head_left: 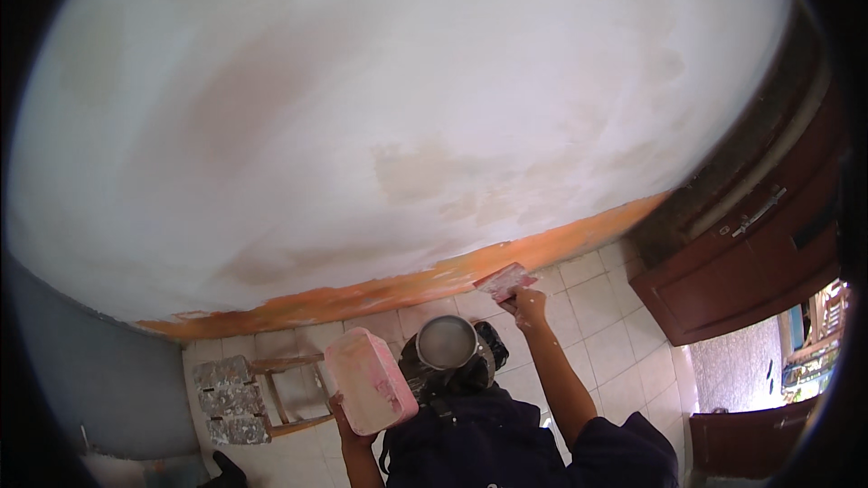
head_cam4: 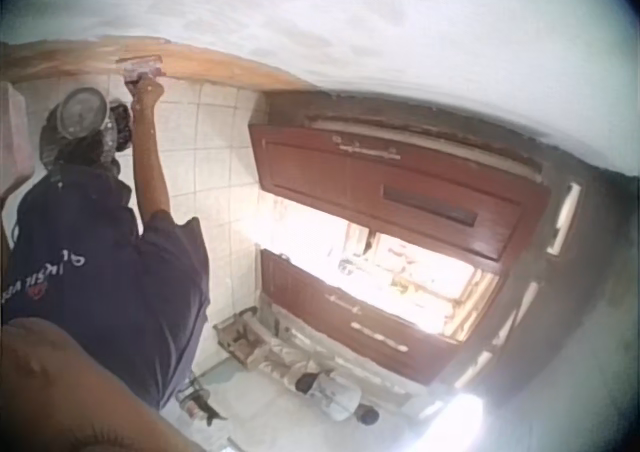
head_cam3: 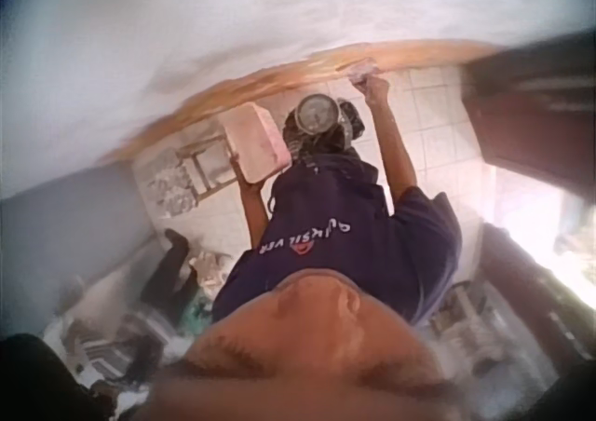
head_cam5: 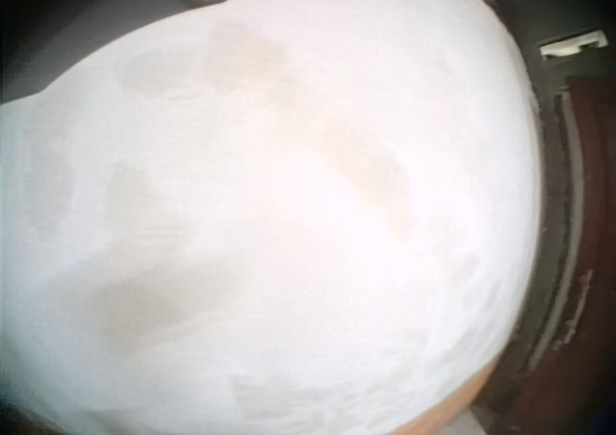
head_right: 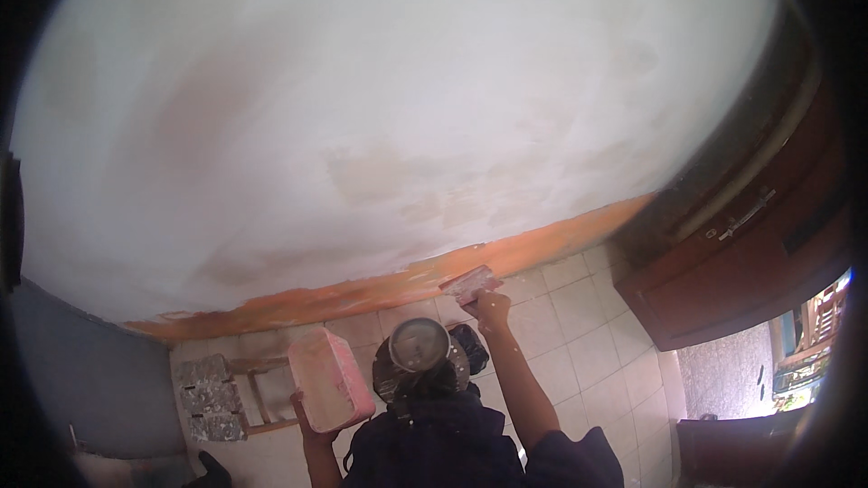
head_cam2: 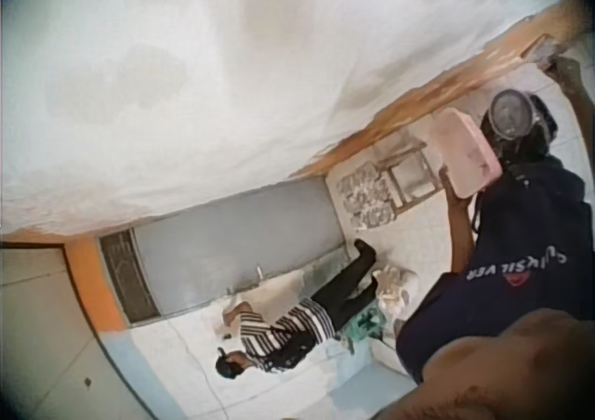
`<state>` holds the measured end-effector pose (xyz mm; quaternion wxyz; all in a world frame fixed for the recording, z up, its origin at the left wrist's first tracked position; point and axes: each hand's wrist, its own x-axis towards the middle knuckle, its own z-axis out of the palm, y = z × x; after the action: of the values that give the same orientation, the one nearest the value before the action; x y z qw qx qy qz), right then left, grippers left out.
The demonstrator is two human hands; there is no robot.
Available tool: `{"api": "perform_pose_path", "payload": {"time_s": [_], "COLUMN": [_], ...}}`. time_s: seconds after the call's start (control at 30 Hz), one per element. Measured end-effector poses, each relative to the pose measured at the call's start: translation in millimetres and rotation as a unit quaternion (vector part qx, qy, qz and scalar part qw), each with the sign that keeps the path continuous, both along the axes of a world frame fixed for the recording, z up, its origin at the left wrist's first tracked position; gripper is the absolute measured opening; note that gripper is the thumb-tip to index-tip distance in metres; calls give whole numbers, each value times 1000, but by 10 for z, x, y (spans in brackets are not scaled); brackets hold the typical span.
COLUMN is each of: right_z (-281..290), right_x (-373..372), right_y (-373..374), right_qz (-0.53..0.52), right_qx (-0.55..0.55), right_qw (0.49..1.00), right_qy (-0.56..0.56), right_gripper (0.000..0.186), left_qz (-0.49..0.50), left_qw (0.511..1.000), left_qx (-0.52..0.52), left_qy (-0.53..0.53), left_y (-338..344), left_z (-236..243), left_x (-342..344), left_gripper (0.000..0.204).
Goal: The person applies wall putty to a wall using a putty knife and a plastic container. The person repeatedly scoops putty from the container and spreads it onto a patch of the wall, smoothing the surface with the knife.
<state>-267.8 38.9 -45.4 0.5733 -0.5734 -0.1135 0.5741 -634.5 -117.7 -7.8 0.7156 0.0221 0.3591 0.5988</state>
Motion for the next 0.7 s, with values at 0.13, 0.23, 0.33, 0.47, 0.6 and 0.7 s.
{"api": "perform_pose_path", "payload": {"time_s": [0.13,0.23,0.33,0.47,0.6,0.7], "right_z": [-811,-852,-556,762,2257,2637], "right_x": [-163,-160,-209,-318,-383,-285], "right_y": [491,912,1323,1571,934,531], "right_qz": [-110,-113,-122,-149,-147,-178], "right_qx": [-64,22,96,196,286,333], "right_qw": [991,989,986,969,944,916], "right_qy": [33,91,62,-22,-79,-134], "right_gripper": [19,18,12,18,16,18], "left_qz": [1,4,-1,-31,-35,-3], "left_qw": [1000,999,999,985,981,999], "left_qx": [-15,-11,12,60,62,0], "left_qy": [1,34,43,156,182,52], "left_y": [-29,-50,-23,-26,12,80], "left_z": [64,107,119,162,189,131], "left_x": [-77,-155,-194,-201,-171,-181], "left_gripper": [70,71,68,65,69,69]}}
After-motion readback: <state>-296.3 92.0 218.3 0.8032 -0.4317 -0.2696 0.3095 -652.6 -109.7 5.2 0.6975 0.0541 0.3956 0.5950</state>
